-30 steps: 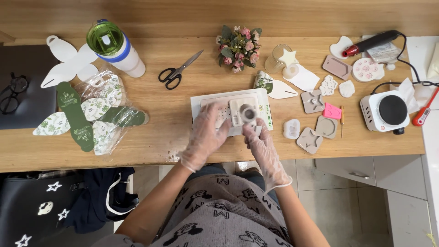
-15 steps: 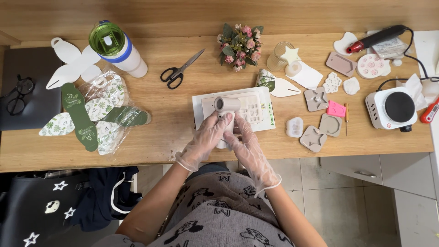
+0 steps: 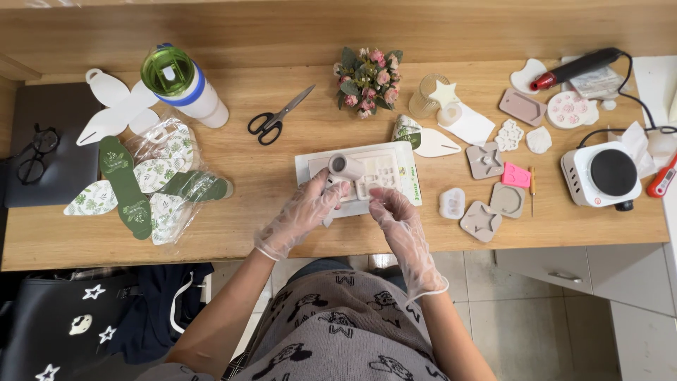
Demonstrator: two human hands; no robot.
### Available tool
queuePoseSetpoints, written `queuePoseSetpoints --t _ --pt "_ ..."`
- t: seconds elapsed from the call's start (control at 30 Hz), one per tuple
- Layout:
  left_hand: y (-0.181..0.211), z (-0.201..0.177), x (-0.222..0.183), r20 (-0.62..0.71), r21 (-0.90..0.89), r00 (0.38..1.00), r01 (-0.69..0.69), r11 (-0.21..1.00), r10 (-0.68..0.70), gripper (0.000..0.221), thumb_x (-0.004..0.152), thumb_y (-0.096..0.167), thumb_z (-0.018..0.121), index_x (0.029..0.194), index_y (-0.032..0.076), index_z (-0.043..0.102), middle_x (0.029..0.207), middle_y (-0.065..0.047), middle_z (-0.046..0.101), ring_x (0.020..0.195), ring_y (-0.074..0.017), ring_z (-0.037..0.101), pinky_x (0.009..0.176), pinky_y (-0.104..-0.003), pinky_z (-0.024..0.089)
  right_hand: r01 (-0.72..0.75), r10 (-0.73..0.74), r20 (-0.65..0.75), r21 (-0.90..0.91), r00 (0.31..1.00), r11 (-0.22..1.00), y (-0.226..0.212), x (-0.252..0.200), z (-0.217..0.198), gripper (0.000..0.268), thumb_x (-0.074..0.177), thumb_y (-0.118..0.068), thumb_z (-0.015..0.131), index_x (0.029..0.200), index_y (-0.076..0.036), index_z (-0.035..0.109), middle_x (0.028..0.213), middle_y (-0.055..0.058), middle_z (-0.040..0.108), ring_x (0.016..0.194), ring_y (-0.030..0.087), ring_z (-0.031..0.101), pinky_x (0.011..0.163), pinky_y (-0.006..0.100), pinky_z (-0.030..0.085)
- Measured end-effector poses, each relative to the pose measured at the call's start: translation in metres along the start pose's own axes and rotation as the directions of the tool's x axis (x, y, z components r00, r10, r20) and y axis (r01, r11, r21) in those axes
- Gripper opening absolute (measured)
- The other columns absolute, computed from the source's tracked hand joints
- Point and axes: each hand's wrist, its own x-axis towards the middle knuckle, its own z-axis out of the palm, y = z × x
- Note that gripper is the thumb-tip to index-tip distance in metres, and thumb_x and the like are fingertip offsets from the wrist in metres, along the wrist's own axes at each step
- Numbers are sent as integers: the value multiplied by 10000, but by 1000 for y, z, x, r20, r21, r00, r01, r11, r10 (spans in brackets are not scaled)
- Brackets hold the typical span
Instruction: The person is trimming, heating with a heat gun, and labeling a star-shaped wax ornament.
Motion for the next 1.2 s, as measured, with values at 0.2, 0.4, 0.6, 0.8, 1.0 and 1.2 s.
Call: queuePoseSetpoints --t 0.2,0.4,0.6,0.8,1.0,1.2 --pt "-13 -2 14 94 -120 995 -33 992 44 551 957 468 505 1422 172 512 942 -131 726 815 -212 701 635 -344 619 21 -20 -48 17 999 1000 -12 -7 -8 265 906 -265 664 1154 -253 757 751 9 637 765 98 564 743 245 431" --pt "-32 3 27 110 -507 993 13 862 50 499 970 305 446 1385 32 487 934 -178 704 694 -201 705 470 -295 602 54 -53 -73 20 996 998 -2 1 -10 258 900 -252 665 1137 -211 759 735 24 628 755 112 567 738 248 430" --pt "-16 7 26 -21 -423 1000 9 906 -20 383 967 336 479 1150 35 629 859 -220 716 647 -247 724 499 -324 608 46 -61 -162 -98 985 994 -14 1 -8 232 923 -220 632 1121 -222 754 784 25 627 754 126 588 724 292 469" --pt "-46 22 47 29 -563 999 46 825 -36 412 952 353 484 1186 33 594 884 -211 716 661 -257 719 459 -345 595 70 -79 -175 -55 981 996 -28 0 4 231 923 -191 634 1122 -195 750 814 5 617 759 113 570 691 275 475" --pt "-44 21 40 54 -676 997 -3 737 54 406 953 334 503 1252 66 565 951 -195 717 737 -255 722 473 -334 605 120 -117 -125 17 985 993 -22 6 9 212 922 -144 646 1104 -161 754 816 5 579 744 92 532 649 244 454" --pt "-30 17 27 7 -686 992 -84 723 122 328 1013 383 528 1183 108 585 970 -179 727 763 -219 715 489 -279 604 91 -86 -110 37 990 995 -14 -1 2 227 929 -167 644 1132 -156 746 832 19 598 760 103 539 672 260 459"
